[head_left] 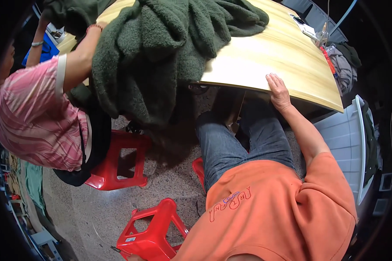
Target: Trimming loose threads from green knitted garments using scissors.
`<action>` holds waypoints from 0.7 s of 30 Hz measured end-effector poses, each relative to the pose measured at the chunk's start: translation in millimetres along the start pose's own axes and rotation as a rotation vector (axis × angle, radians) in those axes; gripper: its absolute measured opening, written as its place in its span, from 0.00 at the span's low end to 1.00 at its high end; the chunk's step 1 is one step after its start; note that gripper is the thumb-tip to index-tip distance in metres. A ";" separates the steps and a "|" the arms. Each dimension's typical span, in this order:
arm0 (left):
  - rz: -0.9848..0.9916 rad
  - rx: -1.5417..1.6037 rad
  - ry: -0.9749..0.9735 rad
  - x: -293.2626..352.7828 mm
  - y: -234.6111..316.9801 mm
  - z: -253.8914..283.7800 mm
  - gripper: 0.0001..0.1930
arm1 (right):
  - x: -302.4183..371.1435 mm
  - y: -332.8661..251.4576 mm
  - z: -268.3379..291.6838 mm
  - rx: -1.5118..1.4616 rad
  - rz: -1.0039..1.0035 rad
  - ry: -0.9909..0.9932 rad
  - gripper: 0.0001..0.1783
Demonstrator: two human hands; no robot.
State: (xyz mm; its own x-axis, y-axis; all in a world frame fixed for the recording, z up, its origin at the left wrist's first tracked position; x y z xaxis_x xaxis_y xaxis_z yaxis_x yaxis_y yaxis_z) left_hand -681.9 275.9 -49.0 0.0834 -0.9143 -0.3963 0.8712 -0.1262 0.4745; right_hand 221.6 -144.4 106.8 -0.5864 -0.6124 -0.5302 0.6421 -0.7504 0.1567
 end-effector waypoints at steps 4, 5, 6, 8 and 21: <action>-0.072 0.009 0.069 0.7 34.5 -2.0 0.13 | -1.6 -5.1 6.4 0.035 0.022 -0.015 0.32; -0.091 0.013 0.088 2.4 45.0 -2.0 0.13 | 2.9 -2.3 8.1 0.034 0.018 -0.015 0.32; -0.089 0.027 0.096 3.3 80.9 -1.0 0.13 | 5.7 0.1 9.1 0.037 0.020 -0.009 0.31; -0.277 -0.509 -0.234 4.5 187.2 -9.2 0.13 | 8.5 3.0 7.2 0.035 0.027 -0.007 0.30; -0.610 0.026 -0.909 76.6 538.5 95.7 0.11 | -34.5 -127.3 62.1 -0.749 0.354 -0.318 0.37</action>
Point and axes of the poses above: each hand's wrist, its own x-axis away from the middle knuckle, its own z-axis out of the back of the hand, y = z × x, the point moved 7 cm from there along -x, towards the middle knuckle, and after that the axes turned 10 degrees about x, right-handed, at the moved point
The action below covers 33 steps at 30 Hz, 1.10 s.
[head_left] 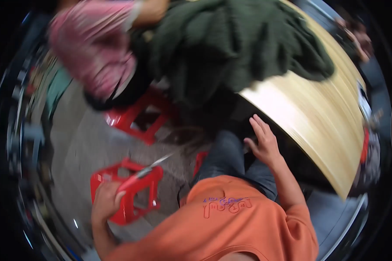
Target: Trimming loose threads from green knitted garments using scissors.
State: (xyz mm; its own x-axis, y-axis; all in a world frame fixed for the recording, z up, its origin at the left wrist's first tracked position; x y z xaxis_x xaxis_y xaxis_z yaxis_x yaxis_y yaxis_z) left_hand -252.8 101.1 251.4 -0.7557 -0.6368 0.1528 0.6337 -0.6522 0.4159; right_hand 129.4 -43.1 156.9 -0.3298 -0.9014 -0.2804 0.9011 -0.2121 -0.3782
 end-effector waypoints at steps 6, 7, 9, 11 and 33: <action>-0.334 0.130 -0.156 -67.2 116.0 -53.5 0.13 | 6.0 -79.6 22.9 -0.485 0.467 -0.228 0.42; -0.469 0.144 -0.150 -72.7 134.0 -61.0 0.13 | 5.6 -84.7 29.1 -0.397 0.486 -0.269 0.38; -0.655 0.144 -0.150 -84.7 164.8 -67.3 0.13 | 22.0 -72.8 22.4 -0.248 0.481 -0.333 0.34; -0.799 -0.007 -0.197 -99.8 193.0 -78.4 0.12 | 40.9 -48.9 15.3 -0.255 0.251 -0.620 0.36; -0.327 0.505 0.769 -394.7 281.8 -6.8 0.14 | 171.8 111.9 126.0 -0.729 -0.597 0.722 0.16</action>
Point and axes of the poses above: each hand's wrist, its own x-axis away from the middle knuckle, its own z-axis out of the back of the hand, y = z × x, the point moved 7 cm from there along -x, towards the middle knuckle, and after that the axes turned 10 degrees about x, right-handed, at the moved point
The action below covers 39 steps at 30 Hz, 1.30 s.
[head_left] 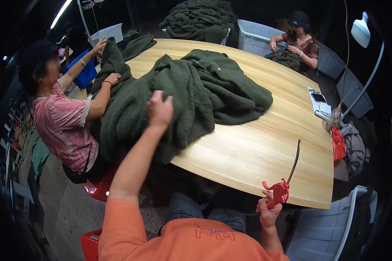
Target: Trimming loose threads from green knitted garments using scissors.
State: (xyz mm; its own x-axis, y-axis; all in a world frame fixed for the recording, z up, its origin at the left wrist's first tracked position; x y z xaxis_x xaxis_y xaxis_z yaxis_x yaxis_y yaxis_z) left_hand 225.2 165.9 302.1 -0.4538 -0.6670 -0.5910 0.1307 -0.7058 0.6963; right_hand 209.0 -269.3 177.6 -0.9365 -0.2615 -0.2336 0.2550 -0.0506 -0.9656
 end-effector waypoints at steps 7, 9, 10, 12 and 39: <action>0.153 0.836 -0.656 207.3 99.2 -129.0 0.11 | -38.4 -8.5 -2.6 0.032 -0.191 0.007 0.24; 0.199 0.874 -0.757 236.4 87.4 -145.5 0.12 | -48.2 3.4 -15.3 0.063 -0.249 0.008 0.27; 0.267 0.877 -0.878 248.3 84.3 -150.1 0.14 | -50.7 11.7 -20.0 0.081 -0.235 0.016 0.28; 0.170 0.875 -0.919 253.8 87.4 -143.3 0.19 | -47.9 37.3 -26.2 0.109 -0.301 0.044 0.28; 0.789 0.869 -0.293 29.8 -52.9 -68.8 0.08 | -101.6 56.5 -28.3 0.058 -0.583 -0.318 0.36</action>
Point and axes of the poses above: each hand's wrist, its own x-axis away from the middle knuckle, its own z-axis out of the back of the hand, y = z × x, the point moved 7 cm from there along -x, towards the middle knuckle, and after that the axes turned 10 degrees about x, right-handed, at the moved point
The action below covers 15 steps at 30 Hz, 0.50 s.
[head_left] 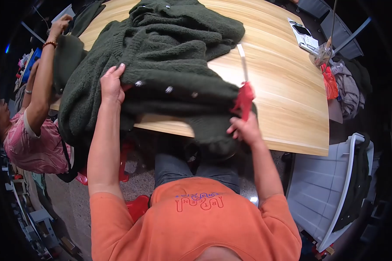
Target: Trimming loose threads from green knitted garments using scissors.
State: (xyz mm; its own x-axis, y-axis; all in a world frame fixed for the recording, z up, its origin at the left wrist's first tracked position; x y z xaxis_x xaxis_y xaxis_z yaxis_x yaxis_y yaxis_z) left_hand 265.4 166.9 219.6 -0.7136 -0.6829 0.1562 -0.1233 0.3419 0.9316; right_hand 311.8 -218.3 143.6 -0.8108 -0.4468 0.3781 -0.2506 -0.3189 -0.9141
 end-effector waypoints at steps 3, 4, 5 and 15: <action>0.118 -0.112 0.084 29.9 -20.6 -11.9 0.07 | -16.1 -11.6 58.6 -0.066 -0.005 0.165 0.36; 0.168 -0.060 0.067 32.6 -28.9 -11.3 0.07 | -19.8 -16.5 67.2 -0.043 -0.033 0.153 0.36; 0.222 -0.008 0.049 34.1 -41.2 -10.5 0.07 | -18.2 -19.0 72.1 -0.020 -0.062 0.142 0.36; 0.379 0.577 -0.161 79.5 -121.5 -46.7 0.18 | 70.7 -47.9 28.3 -0.258 0.205 -0.005 0.28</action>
State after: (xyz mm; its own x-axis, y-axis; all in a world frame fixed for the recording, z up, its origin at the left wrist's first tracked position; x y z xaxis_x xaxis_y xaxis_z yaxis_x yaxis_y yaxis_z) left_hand 255.9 40.9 134.2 -0.8670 -0.3605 0.3439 -0.1600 0.8552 0.4930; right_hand 281.5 -258.3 218.2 -0.8560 -0.4837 0.1824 -0.2086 0.0004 -0.9780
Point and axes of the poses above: each hand's wrist, its own x-axis away from the middle knuckle, its own z-axis out of the back of the hand, y = z × x, the point moved 7 cm from there along -x, towards the middle knuckle, and after that the axes turned 10 degrees about x, right-handed, at the moved point
